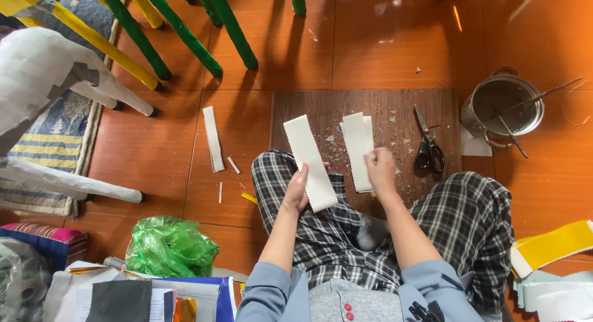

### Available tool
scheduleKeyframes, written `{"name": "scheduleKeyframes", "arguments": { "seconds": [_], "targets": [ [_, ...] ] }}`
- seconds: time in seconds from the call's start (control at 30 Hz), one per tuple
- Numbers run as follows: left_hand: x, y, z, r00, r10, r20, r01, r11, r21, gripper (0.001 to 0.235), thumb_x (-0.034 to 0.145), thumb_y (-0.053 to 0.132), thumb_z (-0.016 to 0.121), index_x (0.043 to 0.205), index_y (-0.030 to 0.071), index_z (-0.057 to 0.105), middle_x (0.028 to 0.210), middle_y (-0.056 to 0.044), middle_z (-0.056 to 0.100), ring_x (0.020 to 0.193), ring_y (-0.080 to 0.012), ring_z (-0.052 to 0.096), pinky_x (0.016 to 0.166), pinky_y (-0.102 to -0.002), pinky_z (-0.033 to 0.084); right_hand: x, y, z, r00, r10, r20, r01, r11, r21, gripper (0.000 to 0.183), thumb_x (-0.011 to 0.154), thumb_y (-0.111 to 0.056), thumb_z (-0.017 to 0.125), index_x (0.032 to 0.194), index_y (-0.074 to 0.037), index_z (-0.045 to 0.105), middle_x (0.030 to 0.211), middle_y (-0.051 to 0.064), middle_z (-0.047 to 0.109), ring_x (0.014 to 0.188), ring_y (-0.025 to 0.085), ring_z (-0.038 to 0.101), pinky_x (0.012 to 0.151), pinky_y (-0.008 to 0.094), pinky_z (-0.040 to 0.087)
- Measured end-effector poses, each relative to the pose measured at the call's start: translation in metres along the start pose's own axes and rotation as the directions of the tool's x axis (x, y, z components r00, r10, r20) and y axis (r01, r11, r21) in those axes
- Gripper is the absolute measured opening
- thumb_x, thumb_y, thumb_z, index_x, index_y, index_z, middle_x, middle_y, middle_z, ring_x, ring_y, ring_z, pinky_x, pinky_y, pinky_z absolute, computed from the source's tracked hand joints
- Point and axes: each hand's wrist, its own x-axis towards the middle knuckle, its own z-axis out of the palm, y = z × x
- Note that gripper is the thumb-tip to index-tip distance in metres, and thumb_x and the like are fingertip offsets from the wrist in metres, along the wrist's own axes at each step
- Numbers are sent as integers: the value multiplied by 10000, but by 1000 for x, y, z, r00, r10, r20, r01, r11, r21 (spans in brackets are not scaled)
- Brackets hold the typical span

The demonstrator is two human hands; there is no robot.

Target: Cutting and folding strips of material using scissors for a craft project

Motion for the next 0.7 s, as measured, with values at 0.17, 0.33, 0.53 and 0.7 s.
{"name": "scheduleKeyframes", "arguments": {
  "seconds": [0.17, 0.33, 0.53, 0.7],
  "targets": [
    [23, -12, -18, 1000, 5, 1, -5, 1000, 31, 437, 948, 376, 640, 1235, 51, 587, 1122, -216, 688, 997, -364, 688, 838, -559, 561, -43, -78, 16, 958, -11, 287, -108, 912, 395, 179, 884, -180, 677, 983, -31, 687, 1059, 195, 705, 1085, 337, 631, 941, 450, 490],
    [29, -14, -33, 999, -14, -48, 16, 999, 43, 464, 918, 388, 686, 1256, 81, 601, 1119, -199, 693, 1007, -362, 687, 854, -564, 560, -46, -81, 30, 921, -18, 389, -141, 916, 375, 195, 890, -238, 714, 905, -48, 672, 1188, 149, 684, 1149, 316, 614, 964, 414, 509],
    [34, -20, -40, 998, -36, -47, 36, 999, 18, 463, 906, 373, 725, 1258, 94, 608, 1142, -194, 688, 1030, -357, 680, 888, -561, 543, -50, -72, 33, 900, -81, 429, -56, 953, 298, 208, 952, -249, 622, 908, -49, 656, 1210, 161, 665, 1160, 344, 599, 961, 453, 499],
    [46, -27, -48, 998, 5, -59, -5, 1000, 3, 479, 928, 323, 715, 1315, 78, 576, 1169, -214, 665, 1082, -376, 646, 915, -573, 520, -45, -76, 33, 895, -99, 435, -28, 960, 278, 256, 991, -246, 570, 871, -31, 643, 1121, 172, 699, 1078, 371, 636, 873, 475, 516]
  ]
}}
